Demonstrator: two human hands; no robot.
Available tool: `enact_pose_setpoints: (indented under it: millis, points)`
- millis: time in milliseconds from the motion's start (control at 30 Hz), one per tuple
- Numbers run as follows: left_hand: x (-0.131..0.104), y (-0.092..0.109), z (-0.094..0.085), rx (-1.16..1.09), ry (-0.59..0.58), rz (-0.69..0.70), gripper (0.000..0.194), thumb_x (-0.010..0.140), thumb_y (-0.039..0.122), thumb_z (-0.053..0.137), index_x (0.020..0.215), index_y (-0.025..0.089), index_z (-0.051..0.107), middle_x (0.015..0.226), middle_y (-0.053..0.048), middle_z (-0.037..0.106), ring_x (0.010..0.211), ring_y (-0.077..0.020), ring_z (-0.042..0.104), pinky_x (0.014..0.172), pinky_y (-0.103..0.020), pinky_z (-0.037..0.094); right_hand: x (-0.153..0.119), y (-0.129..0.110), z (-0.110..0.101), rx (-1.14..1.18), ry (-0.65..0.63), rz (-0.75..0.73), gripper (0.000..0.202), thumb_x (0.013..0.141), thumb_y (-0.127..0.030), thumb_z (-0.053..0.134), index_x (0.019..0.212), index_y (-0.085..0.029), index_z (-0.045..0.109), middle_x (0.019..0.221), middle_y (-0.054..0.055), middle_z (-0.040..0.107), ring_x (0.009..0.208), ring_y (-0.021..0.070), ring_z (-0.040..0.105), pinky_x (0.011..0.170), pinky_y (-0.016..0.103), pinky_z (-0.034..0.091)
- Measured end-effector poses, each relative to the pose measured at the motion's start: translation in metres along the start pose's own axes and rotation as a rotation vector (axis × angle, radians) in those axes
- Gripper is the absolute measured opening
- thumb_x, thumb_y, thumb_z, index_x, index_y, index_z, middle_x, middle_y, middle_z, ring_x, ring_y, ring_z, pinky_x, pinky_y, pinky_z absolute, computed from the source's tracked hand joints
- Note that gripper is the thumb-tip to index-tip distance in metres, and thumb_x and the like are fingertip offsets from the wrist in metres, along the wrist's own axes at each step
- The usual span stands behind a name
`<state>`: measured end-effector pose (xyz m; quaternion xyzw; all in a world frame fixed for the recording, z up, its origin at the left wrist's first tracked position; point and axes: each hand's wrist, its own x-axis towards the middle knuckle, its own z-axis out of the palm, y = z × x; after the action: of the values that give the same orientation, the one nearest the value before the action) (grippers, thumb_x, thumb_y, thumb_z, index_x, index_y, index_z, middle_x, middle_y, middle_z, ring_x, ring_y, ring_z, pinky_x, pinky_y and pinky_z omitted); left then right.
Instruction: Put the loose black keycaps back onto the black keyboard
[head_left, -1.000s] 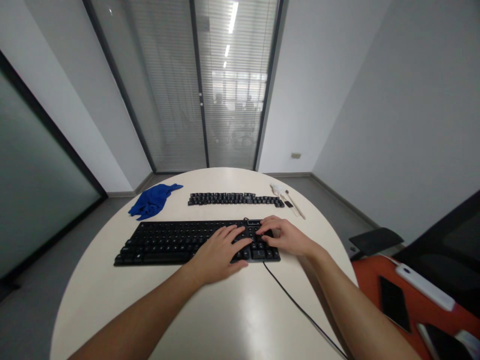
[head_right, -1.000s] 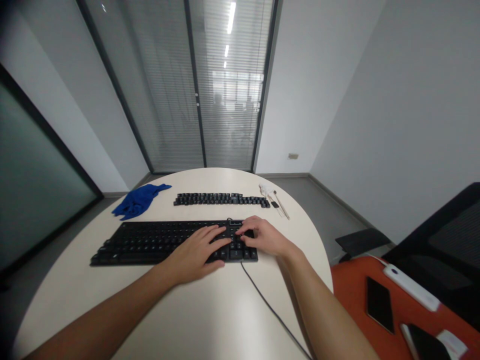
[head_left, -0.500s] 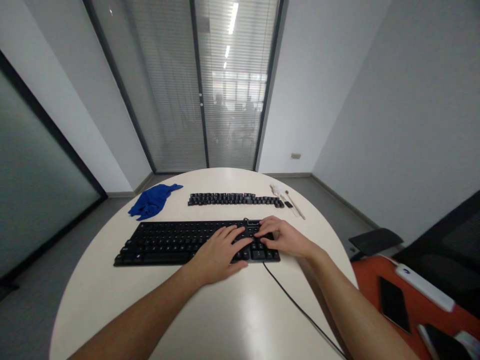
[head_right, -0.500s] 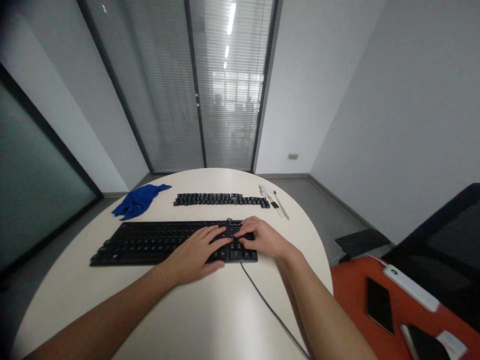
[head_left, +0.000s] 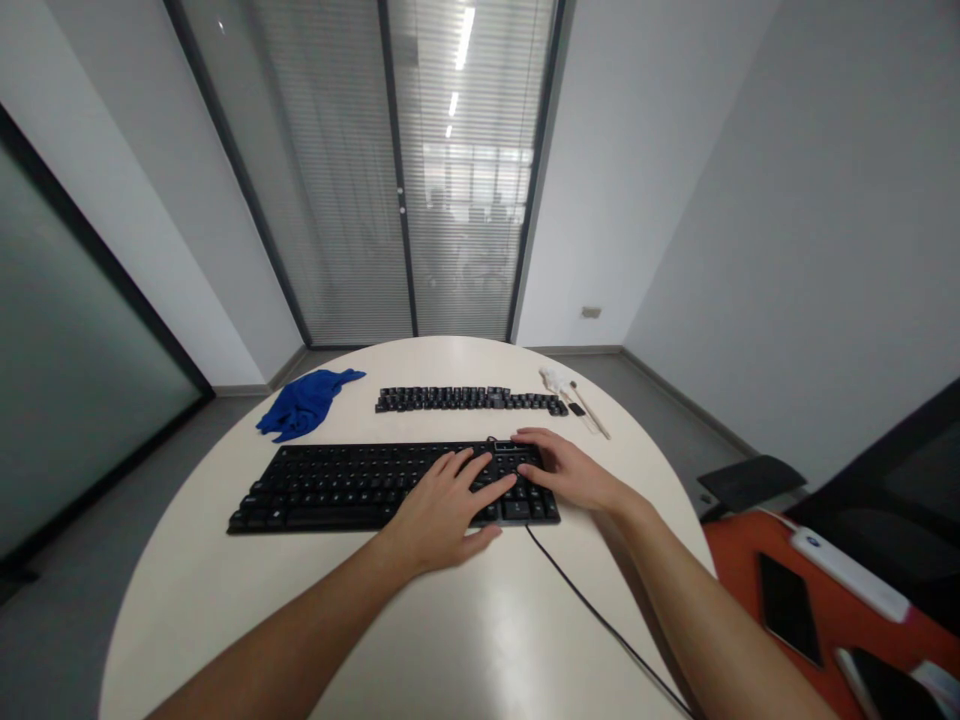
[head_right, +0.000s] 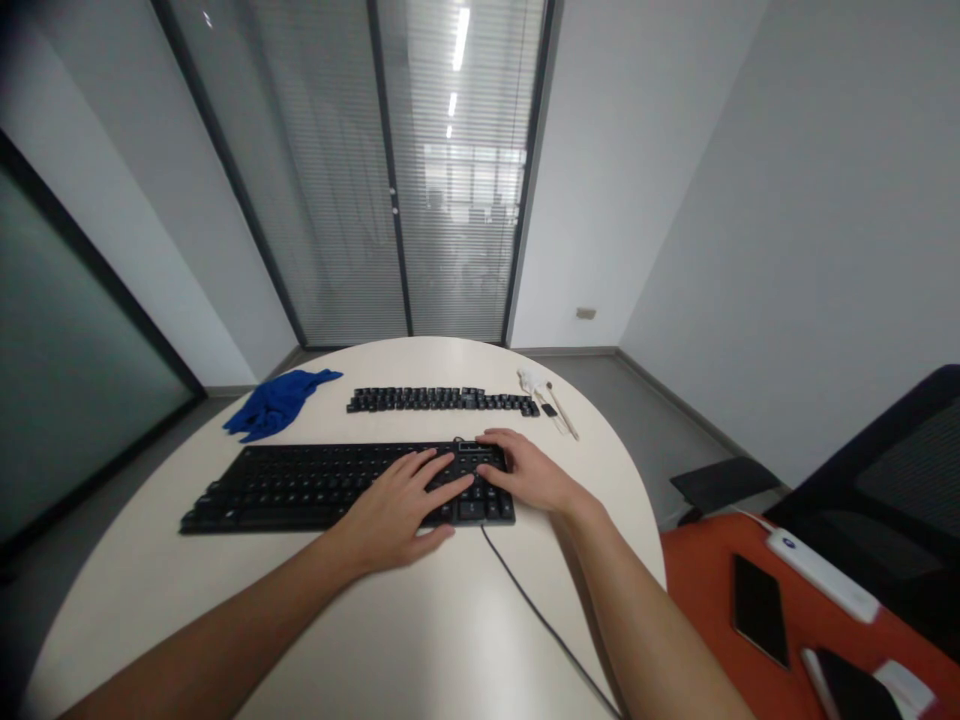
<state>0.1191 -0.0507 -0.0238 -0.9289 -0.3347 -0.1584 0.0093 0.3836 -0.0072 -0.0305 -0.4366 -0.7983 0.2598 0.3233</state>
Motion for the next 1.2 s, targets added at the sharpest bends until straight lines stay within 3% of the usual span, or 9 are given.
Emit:
enact_pose_setpoints:
  millis: [133, 833, 1200]
  points:
    - [-0.0005, -0.0003, 0.0030, -0.008, -0.001, -0.002, 0.062, 0.092, 0.049, 0.062, 0.149, 0.034, 0.044, 0.156, -0.009, 0.041, 0.141, -0.0368, 0.038, 0.114, -0.056, 0.034, -0.0012, 0.0026, 0.0021, 0.068, -0.024, 0.055, 0.047, 0.088, -0.041, 0.068, 0.130, -0.021, 0.060, 0.131, 0.012, 0.063, 0.120, 0.0276, 0.059, 0.110, 0.050, 0.043]
    - [0.0020, 0.0021, -0.0012, -0.024, -0.016, -0.035, 0.063, 0.088, 0.053, 0.066, 0.145, 0.033, 0.048, 0.152, -0.011, 0.044, 0.138, -0.0363, 0.042, 0.112, -0.055, 0.038, 0.0036, 0.0011, 0.0034, 0.096, -0.140, 0.209, 0.064, 0.080, -0.026, 0.065, 0.141, -0.021, 0.049, 0.142, 0.011, 0.052, 0.134, 0.0296, 0.048, 0.117, 0.052, 0.035]
    - [0.0008, 0.0014, 0.0013, -0.013, -0.020, -0.020, 0.060, 0.090, 0.055, 0.064, 0.145, 0.033, 0.049, 0.153, -0.013, 0.043, 0.139, -0.0379, 0.039, 0.113, -0.057, 0.036, 0.0004, -0.0010, 0.0034, 0.012, -0.105, 0.122, 0.063, 0.078, -0.026, 0.070, 0.139, -0.022, 0.053, 0.139, 0.011, 0.054, 0.130, 0.0307, 0.049, 0.115, 0.053, 0.034]
